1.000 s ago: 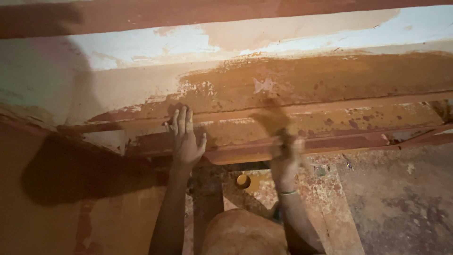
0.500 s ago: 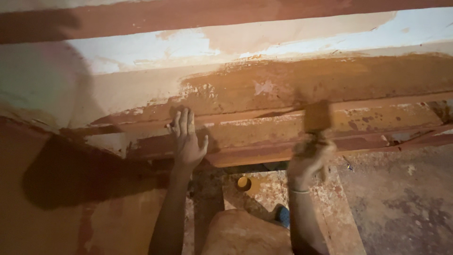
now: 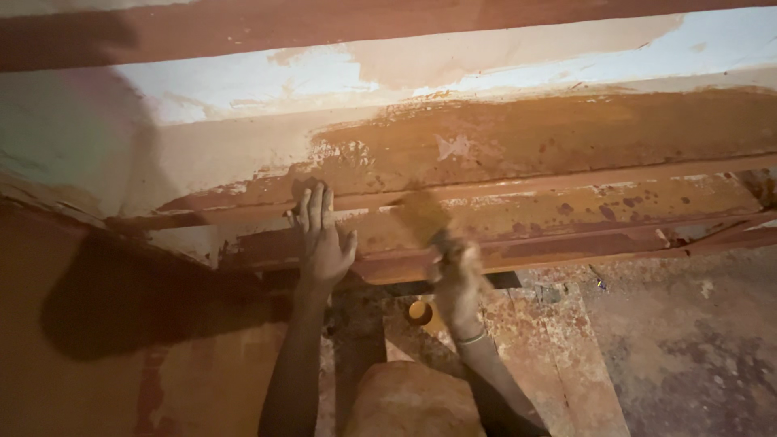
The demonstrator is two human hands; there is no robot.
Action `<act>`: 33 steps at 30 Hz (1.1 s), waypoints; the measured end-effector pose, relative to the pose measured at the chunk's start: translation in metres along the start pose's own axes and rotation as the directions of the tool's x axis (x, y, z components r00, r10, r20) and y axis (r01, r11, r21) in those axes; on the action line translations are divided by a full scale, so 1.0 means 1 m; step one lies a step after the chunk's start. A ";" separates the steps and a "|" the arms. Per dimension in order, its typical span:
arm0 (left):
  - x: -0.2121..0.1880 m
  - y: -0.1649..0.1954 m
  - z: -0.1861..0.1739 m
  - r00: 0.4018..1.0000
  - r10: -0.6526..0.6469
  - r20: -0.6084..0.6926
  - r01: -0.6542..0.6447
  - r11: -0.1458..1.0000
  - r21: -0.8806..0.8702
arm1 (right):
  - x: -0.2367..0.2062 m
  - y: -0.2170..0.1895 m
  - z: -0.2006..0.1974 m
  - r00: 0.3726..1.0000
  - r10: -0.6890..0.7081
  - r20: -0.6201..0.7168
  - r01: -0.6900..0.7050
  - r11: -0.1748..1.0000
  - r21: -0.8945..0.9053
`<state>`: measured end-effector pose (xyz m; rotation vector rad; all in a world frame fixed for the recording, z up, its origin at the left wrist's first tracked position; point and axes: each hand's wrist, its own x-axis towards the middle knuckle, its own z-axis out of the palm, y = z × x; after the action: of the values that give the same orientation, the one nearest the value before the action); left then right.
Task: The person paints a horizontal wooden beam with brown paint using a brush. They repeatedly dip the brush into a small container and apply paint in long strokes along the beam's length.
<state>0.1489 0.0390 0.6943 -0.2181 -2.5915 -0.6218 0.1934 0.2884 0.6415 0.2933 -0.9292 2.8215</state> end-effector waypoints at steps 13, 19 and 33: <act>-0.001 0.003 0.011 0.995 0.038 -0.097 -0.038 0.999 -0.003 | 0.033 -0.119 -0.113 0.626 -0.690 -0.363 0.478 0.707 -0.521; 0.002 0.020 0.011 0.994 -0.023 -0.107 0.031 0.997 0.070 | 0.024 -0.077 -0.096 0.843 -0.537 -0.016 0.088 0.168 -0.982; 0.011 0.058 0.024 0.945 -0.037 -0.324 0.087 0.986 0.142 | 0.032 -0.125 -0.132 0.823 -0.266 0.501 0.542 0.630 -0.556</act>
<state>0.1444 0.1025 0.7029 0.0161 -2.3220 -0.4332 0.1707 0.4700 0.6157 0.8330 -1.6497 1.8469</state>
